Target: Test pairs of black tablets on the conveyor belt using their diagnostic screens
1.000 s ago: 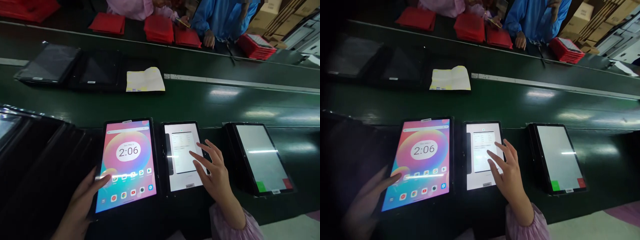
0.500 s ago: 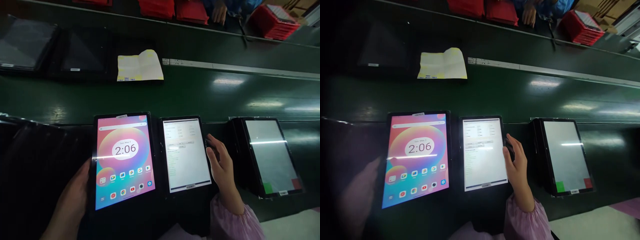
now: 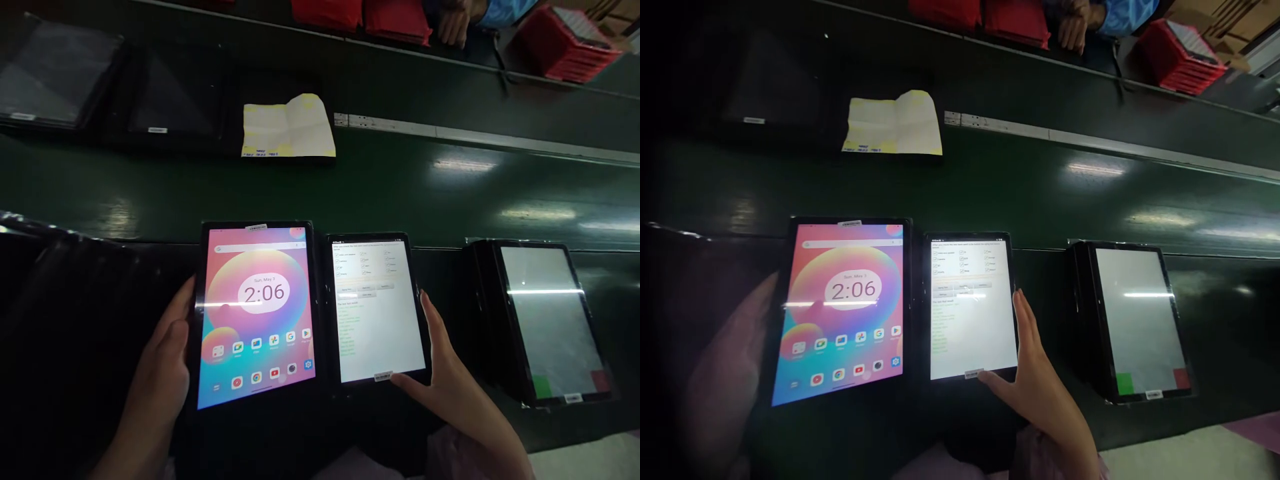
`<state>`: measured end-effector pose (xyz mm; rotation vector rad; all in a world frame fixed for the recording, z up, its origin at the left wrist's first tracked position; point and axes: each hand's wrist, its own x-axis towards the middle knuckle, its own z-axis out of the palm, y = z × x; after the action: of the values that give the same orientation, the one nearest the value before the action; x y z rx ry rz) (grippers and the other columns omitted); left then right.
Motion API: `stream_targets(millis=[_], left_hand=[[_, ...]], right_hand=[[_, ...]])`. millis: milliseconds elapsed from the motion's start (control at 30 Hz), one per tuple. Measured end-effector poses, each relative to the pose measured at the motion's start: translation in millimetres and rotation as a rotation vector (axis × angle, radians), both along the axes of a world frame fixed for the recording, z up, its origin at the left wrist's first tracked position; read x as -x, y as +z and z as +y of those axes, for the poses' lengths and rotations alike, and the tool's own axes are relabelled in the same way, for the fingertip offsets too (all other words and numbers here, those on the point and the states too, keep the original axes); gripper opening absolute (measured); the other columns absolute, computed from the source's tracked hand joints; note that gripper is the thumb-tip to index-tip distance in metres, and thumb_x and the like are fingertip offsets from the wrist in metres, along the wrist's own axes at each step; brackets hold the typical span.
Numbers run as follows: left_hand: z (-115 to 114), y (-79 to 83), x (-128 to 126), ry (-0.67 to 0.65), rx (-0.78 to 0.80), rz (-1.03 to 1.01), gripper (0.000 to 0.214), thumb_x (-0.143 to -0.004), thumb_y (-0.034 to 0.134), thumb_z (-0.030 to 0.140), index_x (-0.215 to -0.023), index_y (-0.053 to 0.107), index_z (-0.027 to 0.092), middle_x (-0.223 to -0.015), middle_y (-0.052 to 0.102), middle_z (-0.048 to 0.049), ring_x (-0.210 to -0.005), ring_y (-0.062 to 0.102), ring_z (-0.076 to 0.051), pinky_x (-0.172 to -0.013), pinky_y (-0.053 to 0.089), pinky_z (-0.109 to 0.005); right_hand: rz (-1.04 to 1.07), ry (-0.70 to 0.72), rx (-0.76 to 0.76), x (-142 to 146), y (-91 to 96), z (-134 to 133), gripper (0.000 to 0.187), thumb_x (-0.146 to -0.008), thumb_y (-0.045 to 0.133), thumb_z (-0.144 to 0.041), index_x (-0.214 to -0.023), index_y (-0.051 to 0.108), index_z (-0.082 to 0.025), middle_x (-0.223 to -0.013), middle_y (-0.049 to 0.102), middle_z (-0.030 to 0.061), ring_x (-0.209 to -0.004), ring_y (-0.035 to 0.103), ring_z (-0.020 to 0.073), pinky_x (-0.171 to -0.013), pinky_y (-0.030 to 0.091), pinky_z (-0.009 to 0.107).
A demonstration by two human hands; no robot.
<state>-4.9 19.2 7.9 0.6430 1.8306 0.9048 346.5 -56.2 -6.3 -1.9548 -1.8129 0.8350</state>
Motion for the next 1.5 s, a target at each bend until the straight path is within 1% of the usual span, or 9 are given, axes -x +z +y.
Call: stream_targets(millis=[167,267,367,467,567,733,933,1200,1500], left_hand=[[8,-10.3,9,-0.152,-0.154,0.072,0.064,-0.104,0.057,0.056,-0.161,0.051,0.026,-0.181,0.032,0.0008,-0.167,0.024,-0.032,-0.134,0.027,-0.043],[9,-22.6,22,-0.083,-0.121,-0.065,0.080,-0.094,0.074,0.053,-0.165,0.045,0.028,-0.179,0.034,-0.0019,-0.166,0.025,-0.034,-0.131,0.033,-0.043],[2,-26.9,28,-0.063,-0.026,-0.186,0.094,-0.072,0.094,0.047,-0.156,0.056,0.029,-0.174,0.045,-0.0030,-0.166,0.024,-0.040,-0.130,0.037,-0.045],[-13,-23.8,27,-0.058,-0.032,-0.267,0.087,-0.069,0.095,0.043,-0.149,0.062,0.031,-0.169,0.053,-0.0011,-0.165,0.025,-0.041,-0.128,0.041,-0.046],[-25,-19.7,23,-0.041,-0.055,-0.266,0.087,-0.075,0.091,0.043,-0.154,0.058,0.031,-0.168,0.054,-0.0012,-0.165,0.027,-0.039,-0.131,0.035,-0.046],[-29,-20.7,24,-0.055,-0.041,-0.291,0.098,-0.071,0.092,0.039,-0.160,0.051,0.032,-0.169,0.052,-0.0018,-0.165,0.028,-0.037,-0.132,0.032,-0.044],[-29,-23.8,29,-0.071,-0.043,-0.315,0.097,-0.070,0.094,0.039,-0.158,0.053,0.032,-0.165,0.057,-0.0019,-0.164,0.029,-0.039,-0.130,0.036,-0.046],[-29,-12.4,27,-0.071,-0.065,-0.350,0.087,-0.076,0.090,0.033,-0.155,0.056,0.026,-0.168,0.053,-0.0018,-0.167,0.021,-0.035,-0.125,0.045,-0.040],[-37,-13.7,27,-0.144,-0.078,-0.348,0.094,-0.082,0.085,0.036,-0.165,0.042,0.024,-0.168,0.053,-0.0029,-0.167,0.022,-0.033,-0.129,0.035,-0.043]], right_hand=[[-0.057,-0.110,-0.126,6,-9.9,-1,0.098,-0.096,0.068,-0.066,-0.173,0.014,-0.038,-0.170,0.043,0.0172,-0.151,0.053,0.0409,-0.110,0.058,0.063],[-0.001,-0.260,-0.199,10,-14.0,9,0.091,-0.098,0.065,-0.067,-0.172,0.023,-0.034,-0.157,0.058,0.0170,-0.143,0.061,0.0380,-0.108,0.060,0.062],[0.044,-0.321,-0.254,12,-9.1,12,0.069,-0.104,0.062,-0.056,-0.166,0.040,-0.034,-0.149,0.065,0.0145,-0.134,0.068,0.0342,-0.101,0.065,0.056],[-0.056,-0.186,-0.448,15,1.6,11,0.037,-0.106,0.062,-0.037,-0.142,0.071,-0.036,-0.143,0.069,0.0109,-0.135,0.065,0.0358,-0.100,0.065,0.058],[-0.096,0.084,-0.620,24,12.0,12,0.032,-0.103,0.059,-0.020,-0.115,0.084,-0.036,-0.130,0.075,0.0080,-0.137,0.062,0.0364,-0.099,0.064,0.058],[-0.095,0.335,-0.660,42,20.2,13,0.029,-0.092,0.063,-0.015,-0.089,0.087,-0.031,-0.112,0.083,0.0074,-0.122,0.073,0.0344,-0.083,0.070,0.050],[-0.113,0.308,-0.690,36,22.5,5,0.031,-0.088,0.060,-0.013,-0.080,0.085,-0.031,-0.102,0.084,0.0071,-0.112,0.076,0.0335,-0.073,0.070,0.047],[-0.123,0.347,-0.658,35,21.4,-6,0.033,-0.090,0.059,-0.013,-0.101,0.085,-0.030,-0.120,0.077,0.0083,-0.122,0.068,0.0314,-0.086,0.067,0.047],[-0.243,0.411,-0.641,63,14.6,-1,0.027,-0.099,0.060,-0.016,-0.107,0.082,-0.029,-0.137,0.069,0.0088,-0.148,0.046,0.0346,-0.103,0.058,0.047]])
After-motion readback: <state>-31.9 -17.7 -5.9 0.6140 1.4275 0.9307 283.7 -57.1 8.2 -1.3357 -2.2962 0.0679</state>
